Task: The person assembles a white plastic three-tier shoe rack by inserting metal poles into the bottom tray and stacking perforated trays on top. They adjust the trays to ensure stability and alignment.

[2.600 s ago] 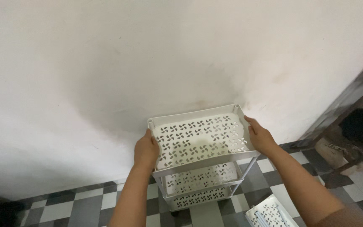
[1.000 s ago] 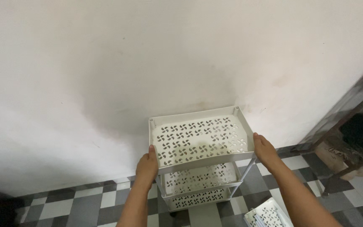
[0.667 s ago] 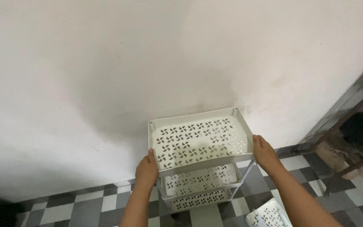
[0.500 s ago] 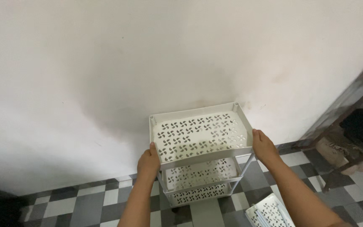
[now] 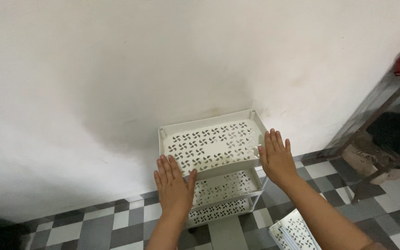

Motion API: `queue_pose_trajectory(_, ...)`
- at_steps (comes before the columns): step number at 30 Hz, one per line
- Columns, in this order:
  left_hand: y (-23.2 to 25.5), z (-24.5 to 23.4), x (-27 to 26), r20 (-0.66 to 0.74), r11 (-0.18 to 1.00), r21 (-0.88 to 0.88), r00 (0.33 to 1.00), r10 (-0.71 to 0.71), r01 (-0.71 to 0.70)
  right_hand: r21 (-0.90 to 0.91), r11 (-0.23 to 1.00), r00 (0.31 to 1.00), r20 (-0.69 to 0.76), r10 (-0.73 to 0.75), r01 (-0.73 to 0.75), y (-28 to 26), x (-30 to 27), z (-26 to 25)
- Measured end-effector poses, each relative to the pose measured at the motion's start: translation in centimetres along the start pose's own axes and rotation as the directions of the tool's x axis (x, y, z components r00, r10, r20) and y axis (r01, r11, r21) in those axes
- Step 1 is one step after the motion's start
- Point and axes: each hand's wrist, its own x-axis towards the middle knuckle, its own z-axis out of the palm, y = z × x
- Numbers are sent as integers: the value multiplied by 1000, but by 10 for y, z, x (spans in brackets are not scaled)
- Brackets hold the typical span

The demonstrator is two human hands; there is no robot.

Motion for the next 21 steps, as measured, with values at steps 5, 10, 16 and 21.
queue_pose_trajectory(5,4,1,0,0,999,35,1000,29,-28,6,1000,996,88,18,-19,-8,-2,-13)
queue_pose_trajectory(10,49,21,-10,-79,970,-99,973,215,-223,64,997,994,100,39,-46,8,-15,-26)
queue_pose_trajectory(16,164,77,-36,-102,854,-123,862,496,-506,-87,986,990,-8,143,-143,78,-69,-39)
queue_pose_trajectory(21,242,138,-61,-49,706,-196,726,686,-680,-170,909,921,14,389,-381,156,-133,-42)
